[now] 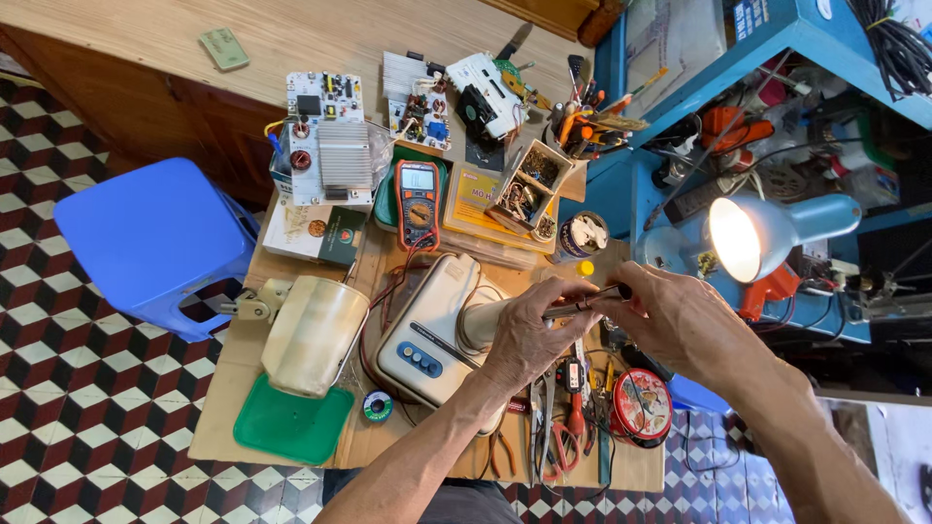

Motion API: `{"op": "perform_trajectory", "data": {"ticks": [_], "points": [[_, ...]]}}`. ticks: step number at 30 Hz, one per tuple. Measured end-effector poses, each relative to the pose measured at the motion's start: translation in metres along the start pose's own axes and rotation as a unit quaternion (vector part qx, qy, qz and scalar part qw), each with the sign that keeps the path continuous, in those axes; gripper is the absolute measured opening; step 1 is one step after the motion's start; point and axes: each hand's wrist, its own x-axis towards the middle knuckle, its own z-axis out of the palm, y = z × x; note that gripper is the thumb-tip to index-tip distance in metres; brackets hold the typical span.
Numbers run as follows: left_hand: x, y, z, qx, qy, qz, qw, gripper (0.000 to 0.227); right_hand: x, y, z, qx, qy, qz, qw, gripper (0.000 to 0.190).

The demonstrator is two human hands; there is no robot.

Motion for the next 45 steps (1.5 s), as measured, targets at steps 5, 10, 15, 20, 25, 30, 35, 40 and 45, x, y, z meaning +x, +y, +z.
{"op": "perform_trajectory", "data": {"ticks": [5,10,15,20,25,30,35,40,45], "points": [[0.004,-0.008,-0.006,0.010,-0.028,0.011,1.000,0.032,0.007,-0.002,0.003,-0.009,-0.032,0.023,0.999,0.032],[0.013,-0.015,-0.012,-0.074,-0.072,-0.040,0.994,0.040,0.003,-0.001,0.013,0.081,0.041,-0.030,0.995,0.029],[0.016,-0.021,-0.020,-0.094,-0.107,-0.030,0.989,0.032,-0.002,-0.004,0.022,0.103,0.065,-0.009,0.993,0.026],[0.018,-0.022,-0.018,-0.062,-0.094,-0.012,0.994,0.031,-0.004,-0.008,0.027,0.076,0.077,0.007,0.994,0.024],[0.016,-0.026,-0.019,-0.062,-0.096,0.007,0.993,0.031,-0.002,-0.010,0.027,0.067,0.061,0.032,0.995,0.028],[0.017,-0.034,-0.013,-0.065,-0.121,0.003,0.991,0.030,0.003,0.003,0.024,0.067,-0.010,0.008,0.998,0.032],[0.017,-0.036,-0.012,-0.064,-0.128,-0.027,0.989,0.031,0.003,0.004,0.027,0.037,0.011,-0.013,0.999,0.031],[0.016,-0.035,-0.023,-0.045,-0.140,-0.026,0.989,0.032,-0.009,-0.011,0.032,0.104,0.031,0.135,0.985,0.062],[0.010,-0.045,-0.030,0.002,-0.156,-0.095,0.983,0.031,-0.024,-0.019,0.039,0.257,0.207,0.247,0.911,0.053]]}}
